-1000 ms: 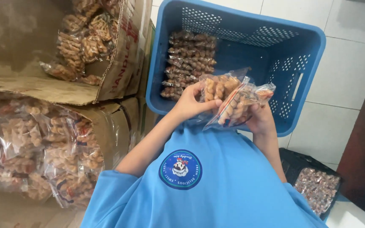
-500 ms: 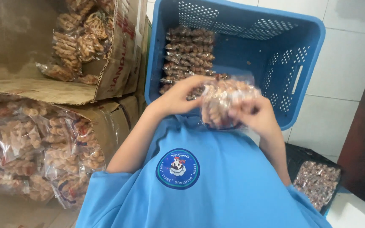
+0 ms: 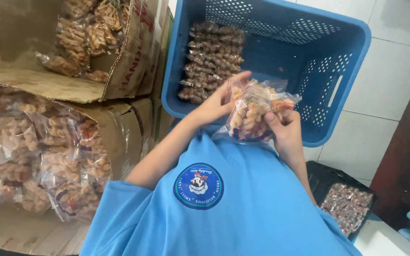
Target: The person repeatedly picks sealed snack bags from a cardboard box and places them into a blue plastic basket. They handle the bags one or two at a time, arranging them in the basket as it fills.
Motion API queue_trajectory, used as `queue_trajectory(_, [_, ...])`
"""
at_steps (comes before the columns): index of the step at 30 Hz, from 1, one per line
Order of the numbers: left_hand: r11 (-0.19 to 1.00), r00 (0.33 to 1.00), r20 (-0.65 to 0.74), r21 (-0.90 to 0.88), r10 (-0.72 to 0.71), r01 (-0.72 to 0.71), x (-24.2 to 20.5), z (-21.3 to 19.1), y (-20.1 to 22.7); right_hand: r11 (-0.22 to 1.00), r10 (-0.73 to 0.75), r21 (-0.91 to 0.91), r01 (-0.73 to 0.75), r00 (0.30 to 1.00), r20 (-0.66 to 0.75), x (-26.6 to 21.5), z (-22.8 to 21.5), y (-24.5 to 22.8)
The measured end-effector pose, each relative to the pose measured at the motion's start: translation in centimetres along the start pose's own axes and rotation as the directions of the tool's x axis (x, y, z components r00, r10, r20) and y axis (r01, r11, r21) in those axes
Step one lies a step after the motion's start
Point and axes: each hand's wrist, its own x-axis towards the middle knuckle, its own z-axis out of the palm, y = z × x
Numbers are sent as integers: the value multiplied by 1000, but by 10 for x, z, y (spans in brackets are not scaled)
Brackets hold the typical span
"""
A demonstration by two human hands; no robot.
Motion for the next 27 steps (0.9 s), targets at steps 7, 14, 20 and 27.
queue_trajectory(7, [807, 924, -63, -511, -377, 294, -3, 7, 12, 992, 15, 122, -15, 1000, 4, 0, -26, 28])
queue_trajectory(14, [893, 911, -280, -416, -304, 170, 5, 13, 58, 982, -37, 176, 63, 988, -149, 1, -36, 11])
queue_trajectory(20, [918, 804, -493, -363, -333, 159, 15, 9, 32, 966, -80, 218, 141, 960, -269, 4, -43, 0])
queue_trajectory(27, [903, 783, -491, -379, -383, 204, 6, 1, 18, 892, 11, 446, 80, 980, -198, 5, -42, 9])
